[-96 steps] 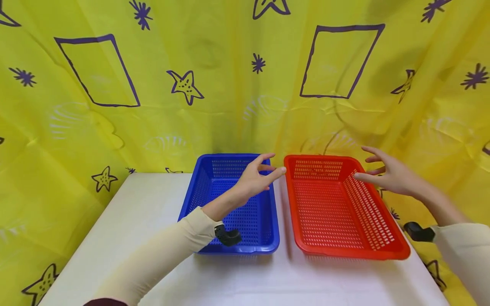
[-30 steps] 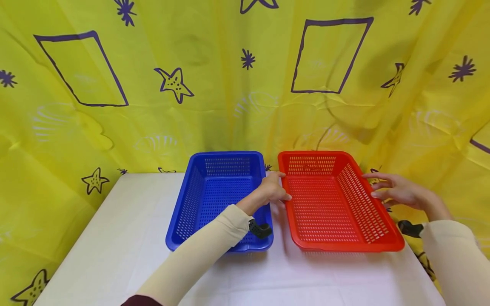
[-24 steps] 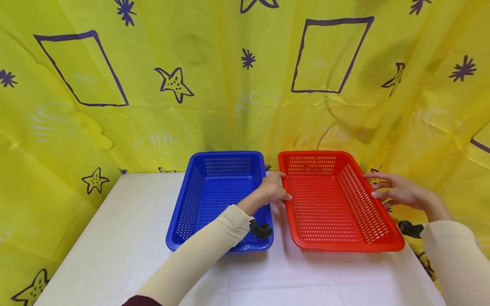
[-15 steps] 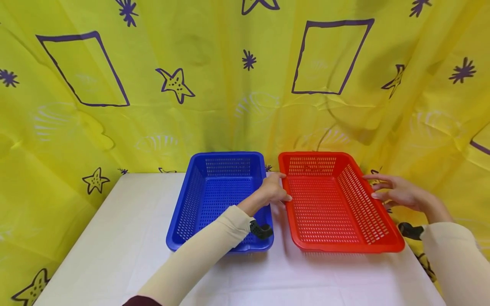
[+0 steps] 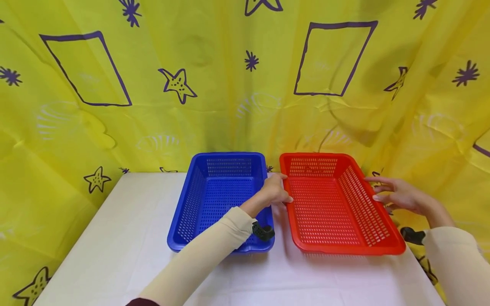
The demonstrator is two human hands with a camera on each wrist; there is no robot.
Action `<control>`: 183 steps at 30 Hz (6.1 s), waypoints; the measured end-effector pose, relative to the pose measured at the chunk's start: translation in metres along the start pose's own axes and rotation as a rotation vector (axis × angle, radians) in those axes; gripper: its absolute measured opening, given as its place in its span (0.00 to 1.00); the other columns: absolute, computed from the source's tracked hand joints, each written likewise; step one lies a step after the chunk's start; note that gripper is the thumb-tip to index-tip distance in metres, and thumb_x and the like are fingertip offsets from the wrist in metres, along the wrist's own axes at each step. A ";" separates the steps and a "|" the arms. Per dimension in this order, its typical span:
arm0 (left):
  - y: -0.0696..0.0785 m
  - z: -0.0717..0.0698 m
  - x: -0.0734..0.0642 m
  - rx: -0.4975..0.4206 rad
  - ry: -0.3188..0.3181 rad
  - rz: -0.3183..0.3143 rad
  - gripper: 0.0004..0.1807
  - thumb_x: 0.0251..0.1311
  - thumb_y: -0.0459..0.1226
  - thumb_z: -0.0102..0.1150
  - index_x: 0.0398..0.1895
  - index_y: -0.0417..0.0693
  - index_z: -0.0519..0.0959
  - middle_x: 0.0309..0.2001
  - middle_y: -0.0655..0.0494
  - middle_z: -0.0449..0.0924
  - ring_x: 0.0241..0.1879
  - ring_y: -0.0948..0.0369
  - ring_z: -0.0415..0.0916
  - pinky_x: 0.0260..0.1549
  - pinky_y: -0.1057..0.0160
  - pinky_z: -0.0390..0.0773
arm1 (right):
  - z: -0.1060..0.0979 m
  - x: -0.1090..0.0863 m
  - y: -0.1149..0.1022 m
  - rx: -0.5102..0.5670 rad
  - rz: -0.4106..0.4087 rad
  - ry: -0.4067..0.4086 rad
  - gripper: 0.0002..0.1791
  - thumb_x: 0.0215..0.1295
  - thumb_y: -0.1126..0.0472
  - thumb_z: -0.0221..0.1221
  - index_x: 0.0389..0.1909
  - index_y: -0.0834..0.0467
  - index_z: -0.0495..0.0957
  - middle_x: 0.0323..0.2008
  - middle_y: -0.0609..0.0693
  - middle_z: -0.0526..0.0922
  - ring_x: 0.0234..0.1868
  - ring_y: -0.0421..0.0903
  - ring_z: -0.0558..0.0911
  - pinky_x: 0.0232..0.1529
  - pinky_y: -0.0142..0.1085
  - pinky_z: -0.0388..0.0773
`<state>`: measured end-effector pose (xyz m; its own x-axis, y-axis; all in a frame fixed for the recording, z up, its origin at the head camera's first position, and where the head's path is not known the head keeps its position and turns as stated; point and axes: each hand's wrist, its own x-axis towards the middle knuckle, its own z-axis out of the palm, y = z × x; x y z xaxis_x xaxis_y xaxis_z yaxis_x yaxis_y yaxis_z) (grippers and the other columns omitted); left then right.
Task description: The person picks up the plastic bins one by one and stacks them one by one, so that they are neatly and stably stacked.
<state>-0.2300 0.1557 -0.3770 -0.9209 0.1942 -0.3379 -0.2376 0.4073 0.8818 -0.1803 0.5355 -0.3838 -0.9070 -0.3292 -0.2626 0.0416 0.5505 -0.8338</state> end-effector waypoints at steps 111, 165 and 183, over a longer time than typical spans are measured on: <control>-0.022 -0.255 -0.067 -0.102 -0.254 0.295 0.43 0.61 0.21 0.65 0.79 0.41 0.60 0.40 0.44 0.73 0.36 0.54 0.85 0.37 0.51 0.89 | 0.094 0.054 -0.185 -0.015 -0.161 0.133 0.36 0.72 0.59 0.64 0.77 0.61 0.63 0.54 0.64 0.75 0.44 0.51 0.87 0.44 0.43 0.88; -0.100 -0.318 -0.065 -0.010 -0.195 0.239 0.41 0.63 0.26 0.67 0.79 0.46 0.62 0.50 0.38 0.71 0.40 0.50 0.85 0.42 0.43 0.86 | 0.181 0.123 -0.171 0.193 -0.203 0.049 0.37 0.69 0.61 0.67 0.76 0.58 0.65 0.49 0.65 0.77 0.32 0.55 0.87 0.42 0.45 0.88; -0.119 -0.311 -0.052 -0.014 -0.194 0.226 0.40 0.63 0.25 0.66 0.78 0.42 0.63 0.49 0.37 0.72 0.38 0.51 0.86 0.41 0.44 0.87 | 0.193 0.130 -0.159 0.169 -0.166 0.059 0.36 0.69 0.60 0.67 0.76 0.59 0.65 0.48 0.64 0.76 0.32 0.56 0.87 0.43 0.50 0.88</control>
<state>-0.2497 -0.1801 -0.3621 -0.8753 0.4459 -0.1873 -0.0383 0.3223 0.9459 -0.2236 0.2570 -0.3788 -0.9300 -0.3562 -0.0901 -0.0453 0.3546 -0.9339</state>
